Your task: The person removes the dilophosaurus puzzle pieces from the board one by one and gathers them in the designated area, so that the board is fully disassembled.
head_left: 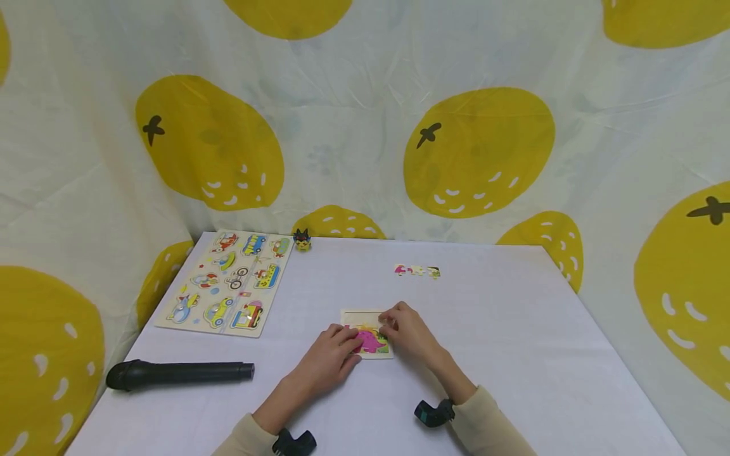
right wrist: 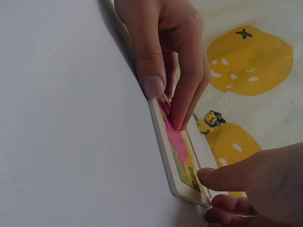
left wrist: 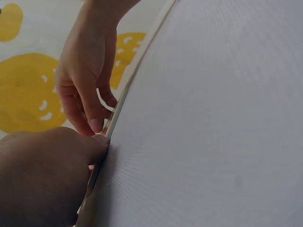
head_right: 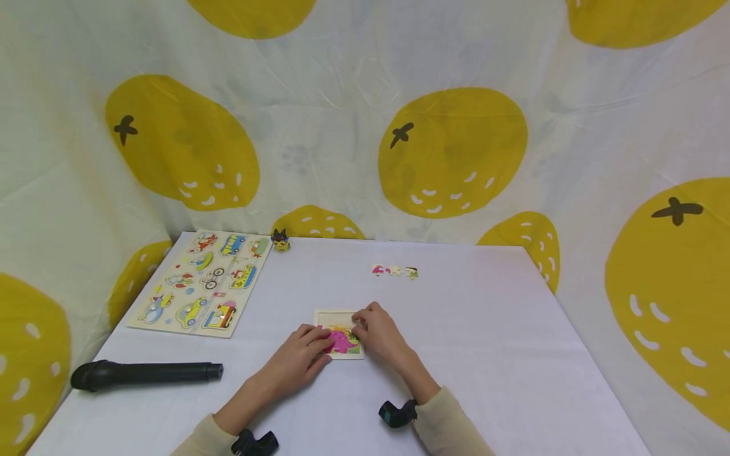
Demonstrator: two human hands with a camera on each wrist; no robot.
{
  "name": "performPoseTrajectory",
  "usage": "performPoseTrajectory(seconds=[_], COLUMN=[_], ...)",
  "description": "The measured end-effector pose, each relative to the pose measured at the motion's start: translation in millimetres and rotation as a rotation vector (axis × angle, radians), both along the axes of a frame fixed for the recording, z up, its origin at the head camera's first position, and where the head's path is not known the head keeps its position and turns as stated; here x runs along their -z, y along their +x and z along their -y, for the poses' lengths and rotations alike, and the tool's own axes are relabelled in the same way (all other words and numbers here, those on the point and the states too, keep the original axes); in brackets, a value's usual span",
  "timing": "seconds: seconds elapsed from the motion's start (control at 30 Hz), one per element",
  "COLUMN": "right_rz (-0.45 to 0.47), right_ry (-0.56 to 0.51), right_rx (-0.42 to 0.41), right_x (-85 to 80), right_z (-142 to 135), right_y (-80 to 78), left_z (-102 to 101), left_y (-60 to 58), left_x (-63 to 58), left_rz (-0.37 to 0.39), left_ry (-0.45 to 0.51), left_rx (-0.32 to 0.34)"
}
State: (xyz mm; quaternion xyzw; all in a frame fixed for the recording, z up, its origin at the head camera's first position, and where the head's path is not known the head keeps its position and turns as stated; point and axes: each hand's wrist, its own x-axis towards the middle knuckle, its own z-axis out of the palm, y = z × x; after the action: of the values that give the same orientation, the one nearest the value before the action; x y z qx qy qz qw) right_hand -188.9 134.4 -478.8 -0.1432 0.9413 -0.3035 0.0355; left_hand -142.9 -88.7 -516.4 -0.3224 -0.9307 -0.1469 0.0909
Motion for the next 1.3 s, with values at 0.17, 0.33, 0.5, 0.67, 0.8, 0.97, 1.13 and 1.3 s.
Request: performPoseTrajectory(seconds=[0.17,0.33,0.5,0.67,0.8,0.97,1.13,1.3], right_rz=[-0.017,0.021,0.022,0.02,0.037,0.055,0.088,0.108], right_ry=[0.026,0.022,0.026,0.025,0.01,-0.023,-0.07,-0.095], right_rx=[-0.05,-0.053,-0.058,-0.063,-0.054,-0.061,-0.08,-0.068], right_x=[-1.2,-4.0,0.1,2.3,1.8,1.4,0.5,-0.8], right_z=[-3,-6,-6,-6,-7,-8,-10,-12], right_y=[2.3,2.0,0.2,-0.9,-0.9,-1.3,-2.7,-3.5], left_z=[0,0,-1,-1,-3,-3,-4,-4], left_y=[0.5,1.0,1.2,1.0,1.9,2.5,2.8,2.6], left_x=[1.1,1.5,1.6,4.1,2.5,2.1,3.2,3.2], left_rz=[-0.024,-0.053,-0.041,-0.064,-0.059,-0.05,-0.041,-0.03], left_ry=[0.007,-0.003,0.005,0.011,-0.015,-0.023,-0.029,-0.037], left_rx=[0.009,0.017,0.036,0.065,0.066,0.058,0.056,0.051])
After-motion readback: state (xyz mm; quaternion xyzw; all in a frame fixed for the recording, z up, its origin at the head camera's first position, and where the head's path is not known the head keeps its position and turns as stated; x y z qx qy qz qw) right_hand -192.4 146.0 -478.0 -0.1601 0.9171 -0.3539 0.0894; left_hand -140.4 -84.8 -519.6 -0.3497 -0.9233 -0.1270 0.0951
